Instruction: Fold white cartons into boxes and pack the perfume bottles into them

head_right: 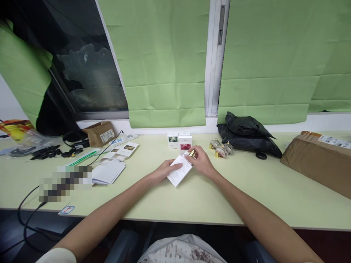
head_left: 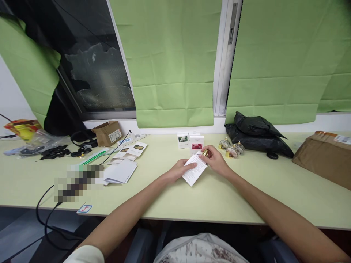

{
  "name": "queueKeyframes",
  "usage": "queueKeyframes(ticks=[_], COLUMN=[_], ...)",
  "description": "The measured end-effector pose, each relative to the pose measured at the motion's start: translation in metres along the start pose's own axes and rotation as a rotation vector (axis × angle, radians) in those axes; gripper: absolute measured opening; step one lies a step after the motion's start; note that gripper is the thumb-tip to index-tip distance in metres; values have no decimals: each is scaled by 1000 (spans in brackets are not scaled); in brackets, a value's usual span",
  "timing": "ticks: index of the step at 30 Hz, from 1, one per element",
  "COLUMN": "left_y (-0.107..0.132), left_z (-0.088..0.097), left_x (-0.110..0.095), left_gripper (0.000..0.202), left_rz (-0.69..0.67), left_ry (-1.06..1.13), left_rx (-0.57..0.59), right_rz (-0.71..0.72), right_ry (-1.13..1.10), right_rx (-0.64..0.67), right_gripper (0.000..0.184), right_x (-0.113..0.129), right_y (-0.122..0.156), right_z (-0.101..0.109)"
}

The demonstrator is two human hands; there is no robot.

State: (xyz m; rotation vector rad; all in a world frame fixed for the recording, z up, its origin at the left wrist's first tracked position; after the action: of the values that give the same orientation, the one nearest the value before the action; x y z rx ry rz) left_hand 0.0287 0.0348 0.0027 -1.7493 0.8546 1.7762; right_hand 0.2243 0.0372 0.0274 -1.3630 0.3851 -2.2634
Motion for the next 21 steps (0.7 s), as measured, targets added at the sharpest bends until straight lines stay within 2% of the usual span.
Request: queueKeyframes(ticks=[13, 21], left_y=[-1, -1], left_z=[2, 2], left_x=[1, 2], left_gripper=[57, 56], left_rz=[5, 29], left_ry=[-8, 10], left_rx=[-15, -35], right_rz=[-67, -126], right_ry=[0, 76], right_rx=[-33, 15], right_gripper=[31, 36], right_x=[-4, -5], right_y=[1, 5], right_z=[2, -2])
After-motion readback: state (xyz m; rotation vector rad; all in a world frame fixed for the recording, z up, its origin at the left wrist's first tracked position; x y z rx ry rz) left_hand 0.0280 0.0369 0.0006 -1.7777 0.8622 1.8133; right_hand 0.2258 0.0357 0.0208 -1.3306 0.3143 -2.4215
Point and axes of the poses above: each hand's wrist, its own y-axis away from the middle knuckle, its own z-axis out of the back of the hand, x = y × z, the point moved 5 cm from there along -y, towards the middle knuckle, and after that the axes turned 13 degrees about x, right-handed, at the moved point
